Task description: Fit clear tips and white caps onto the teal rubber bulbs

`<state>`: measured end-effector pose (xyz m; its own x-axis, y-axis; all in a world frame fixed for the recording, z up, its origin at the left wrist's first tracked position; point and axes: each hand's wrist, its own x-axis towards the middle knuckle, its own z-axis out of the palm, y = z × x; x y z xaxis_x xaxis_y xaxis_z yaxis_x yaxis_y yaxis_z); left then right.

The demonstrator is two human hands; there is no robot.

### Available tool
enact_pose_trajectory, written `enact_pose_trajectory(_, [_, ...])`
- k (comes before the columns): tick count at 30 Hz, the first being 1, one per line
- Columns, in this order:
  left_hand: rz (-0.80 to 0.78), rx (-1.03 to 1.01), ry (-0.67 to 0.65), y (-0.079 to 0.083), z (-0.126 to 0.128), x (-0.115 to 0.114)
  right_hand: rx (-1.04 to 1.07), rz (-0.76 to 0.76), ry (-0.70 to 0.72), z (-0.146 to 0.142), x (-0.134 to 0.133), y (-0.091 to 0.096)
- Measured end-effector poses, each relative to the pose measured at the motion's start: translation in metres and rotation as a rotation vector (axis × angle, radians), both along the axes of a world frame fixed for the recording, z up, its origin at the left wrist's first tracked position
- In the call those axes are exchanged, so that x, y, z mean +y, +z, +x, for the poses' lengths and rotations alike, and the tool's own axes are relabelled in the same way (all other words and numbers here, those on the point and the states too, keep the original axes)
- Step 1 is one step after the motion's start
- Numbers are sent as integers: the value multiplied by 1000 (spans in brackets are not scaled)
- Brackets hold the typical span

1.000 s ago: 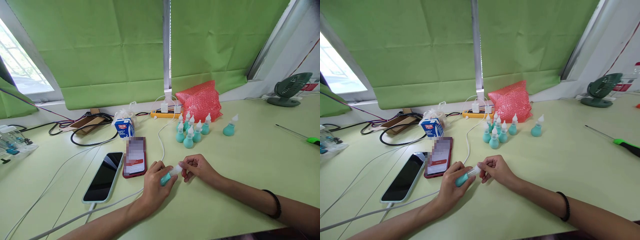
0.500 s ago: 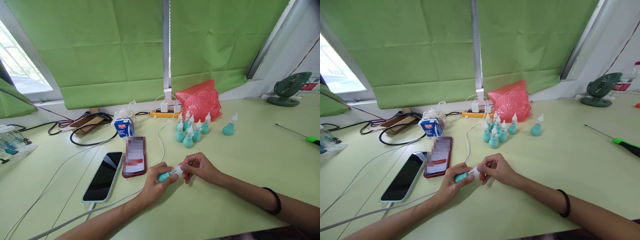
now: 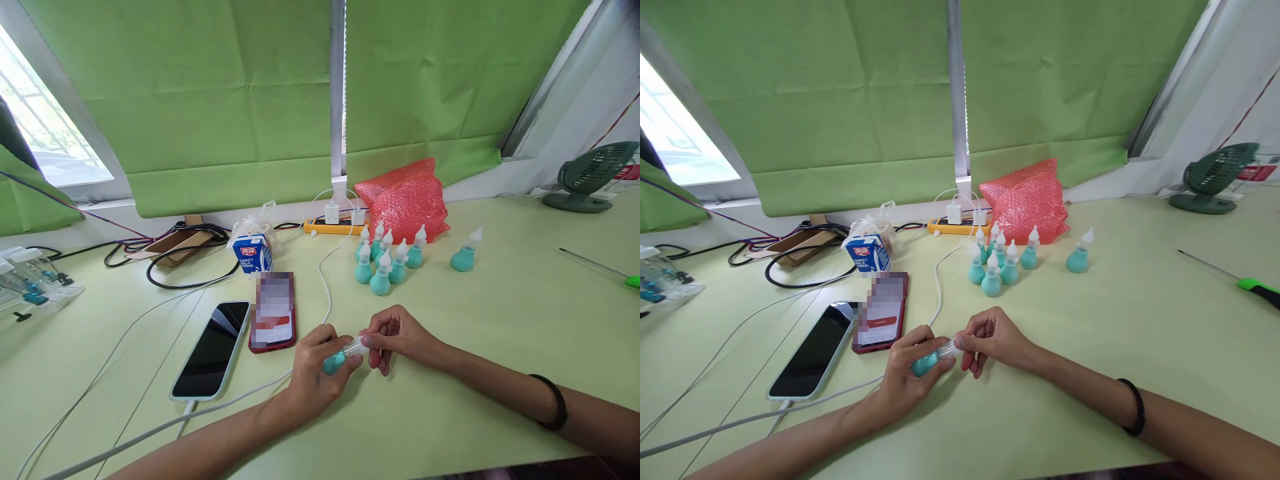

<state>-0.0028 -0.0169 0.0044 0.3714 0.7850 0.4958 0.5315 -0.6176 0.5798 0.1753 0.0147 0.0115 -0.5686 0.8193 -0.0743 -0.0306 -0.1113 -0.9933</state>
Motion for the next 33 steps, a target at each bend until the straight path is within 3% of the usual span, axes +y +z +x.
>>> enact_pose_trajectory(7, [-20, -86, 25, 1, 1, 1, 42, 20, -78, -4, -3, 1])
enact_pose_trajectory(19, [-326, -230, 0, 1, 2, 4, 56, 74, -73, 2, 0, 1])
enact_pose_trajectory(33, [-164, -80, 71, 0, 2, 1, 68, 44, -156, -9, -5, -8])
